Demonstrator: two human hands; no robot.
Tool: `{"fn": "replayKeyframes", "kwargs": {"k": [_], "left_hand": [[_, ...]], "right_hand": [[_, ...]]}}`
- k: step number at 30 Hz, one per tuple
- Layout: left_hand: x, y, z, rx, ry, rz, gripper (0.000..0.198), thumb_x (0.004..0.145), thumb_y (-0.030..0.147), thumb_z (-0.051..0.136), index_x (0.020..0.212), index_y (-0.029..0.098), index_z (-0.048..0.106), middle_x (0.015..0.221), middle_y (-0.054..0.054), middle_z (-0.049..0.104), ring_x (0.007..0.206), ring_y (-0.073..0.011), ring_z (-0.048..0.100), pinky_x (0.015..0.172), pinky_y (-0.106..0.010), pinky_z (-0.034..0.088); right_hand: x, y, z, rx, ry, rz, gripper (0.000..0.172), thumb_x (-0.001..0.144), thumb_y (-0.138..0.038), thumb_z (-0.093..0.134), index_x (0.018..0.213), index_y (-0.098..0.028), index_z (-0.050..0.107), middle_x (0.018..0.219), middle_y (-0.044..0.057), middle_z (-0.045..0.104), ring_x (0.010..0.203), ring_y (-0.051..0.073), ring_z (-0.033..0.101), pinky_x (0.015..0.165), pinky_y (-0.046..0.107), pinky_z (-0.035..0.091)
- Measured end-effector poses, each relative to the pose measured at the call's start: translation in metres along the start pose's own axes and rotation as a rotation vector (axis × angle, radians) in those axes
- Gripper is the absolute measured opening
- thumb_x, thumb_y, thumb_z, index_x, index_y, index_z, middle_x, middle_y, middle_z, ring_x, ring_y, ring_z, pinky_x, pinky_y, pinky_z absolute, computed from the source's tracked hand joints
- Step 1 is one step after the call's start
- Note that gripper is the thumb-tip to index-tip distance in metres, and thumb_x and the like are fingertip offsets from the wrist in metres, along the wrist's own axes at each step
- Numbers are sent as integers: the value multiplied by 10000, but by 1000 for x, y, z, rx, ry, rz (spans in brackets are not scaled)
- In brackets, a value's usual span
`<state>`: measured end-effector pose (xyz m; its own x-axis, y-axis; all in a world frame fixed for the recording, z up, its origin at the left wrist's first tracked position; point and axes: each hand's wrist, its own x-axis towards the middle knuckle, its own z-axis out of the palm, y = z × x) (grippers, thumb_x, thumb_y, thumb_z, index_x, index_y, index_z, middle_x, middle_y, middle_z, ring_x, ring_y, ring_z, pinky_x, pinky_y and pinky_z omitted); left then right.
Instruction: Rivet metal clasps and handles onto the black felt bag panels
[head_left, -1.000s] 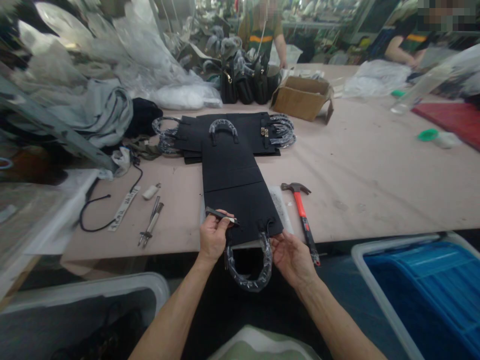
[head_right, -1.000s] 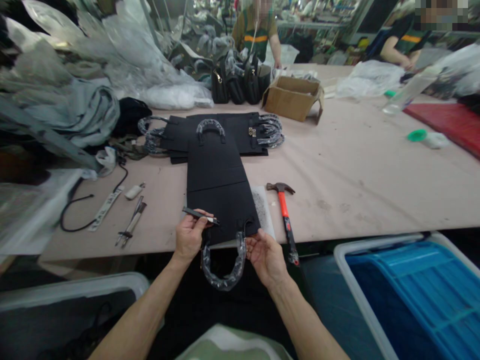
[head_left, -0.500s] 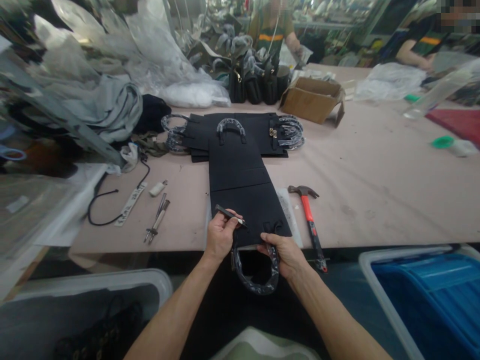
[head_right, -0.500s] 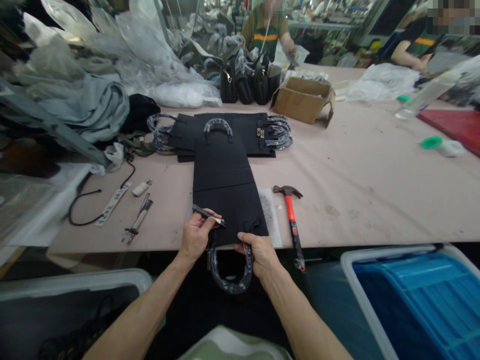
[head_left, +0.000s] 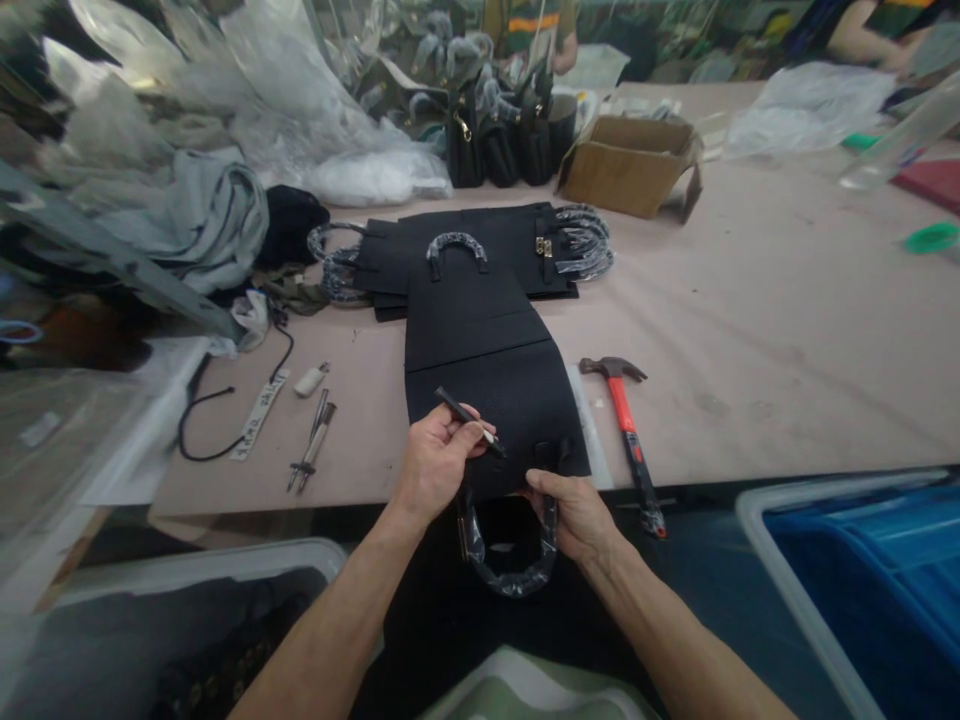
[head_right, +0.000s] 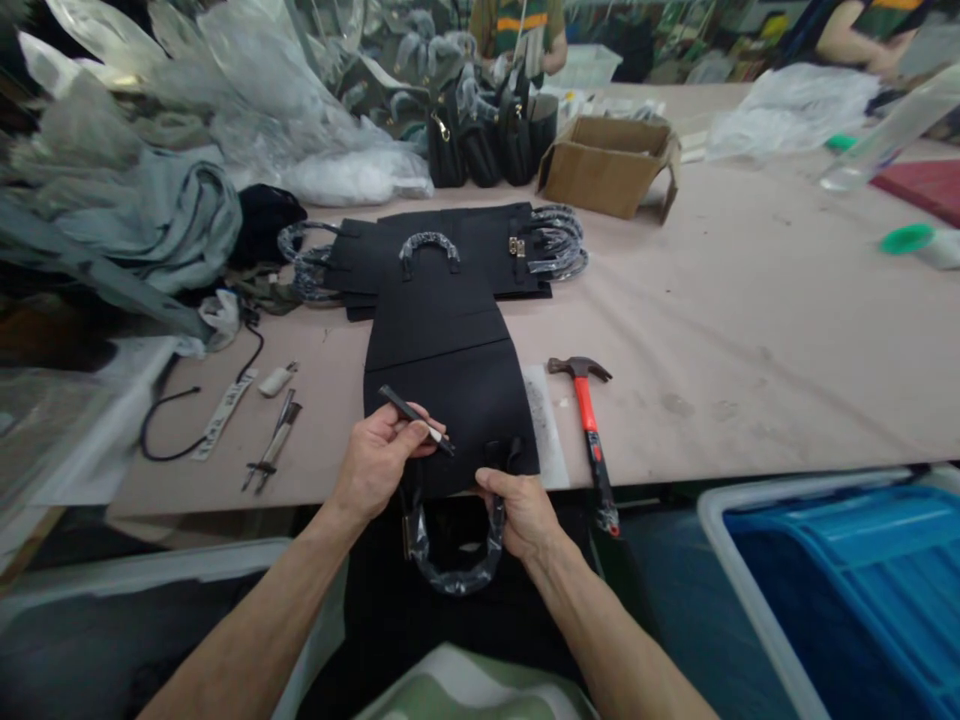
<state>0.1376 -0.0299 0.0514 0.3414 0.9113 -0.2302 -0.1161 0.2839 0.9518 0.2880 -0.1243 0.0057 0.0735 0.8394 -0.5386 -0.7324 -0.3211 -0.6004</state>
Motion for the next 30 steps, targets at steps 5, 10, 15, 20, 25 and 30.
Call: {"fn": "replayKeyframes", "kwargs": {"k": [5,10,15,20,25,30], "left_hand": [[-5,-2,-1,-21,42,-29,346,776,400,784,946,145,623,871,-75,769,779,-171,731,680,-244,599],[-6,-8,-2,-9,7,6,299,804,368,772,945,145,629,884,-68,771,788,-157,729,711,-236,594],[-6,-14,-2,16,-32,60,263,832,348,760,955,150,637,901,-63,773,815,-149,729,759,-240,595],[-5,-17,0,35,-10,82,293,816,366,775,957,147,641,896,-70,774,818,-162,737,756,-253,602],[-1,-21,0,6,79,8,376,769,418,799,972,152,628,879,-70,775,787,-170,742,677,-232,592],[0,-23,1,50,129,-20,382,735,412,802,948,151,621,843,-64,769,766,-166,735,656,-221,576]], "right_hand": [[3,4,-3,23,16,-53,243,531,-199,885,706,-162,722,785,96,755,856,296,730,775,355,608],[2,3,0,84,29,-84,359,524,-157,879,855,-169,740,875,89,768,883,301,727,775,378,607],[1,1,0,101,65,-65,399,513,-145,875,886,-155,733,870,86,767,846,290,733,766,375,614],[2,0,0,97,81,-23,354,510,-145,868,831,-144,719,867,100,764,797,280,735,755,377,624],[2,-3,6,116,101,-21,362,501,-102,831,842,-144,719,893,107,766,780,282,732,714,376,638],[-2,-8,8,130,96,53,426,518,-33,794,922,-153,729,868,72,764,728,231,718,632,312,635]]}}
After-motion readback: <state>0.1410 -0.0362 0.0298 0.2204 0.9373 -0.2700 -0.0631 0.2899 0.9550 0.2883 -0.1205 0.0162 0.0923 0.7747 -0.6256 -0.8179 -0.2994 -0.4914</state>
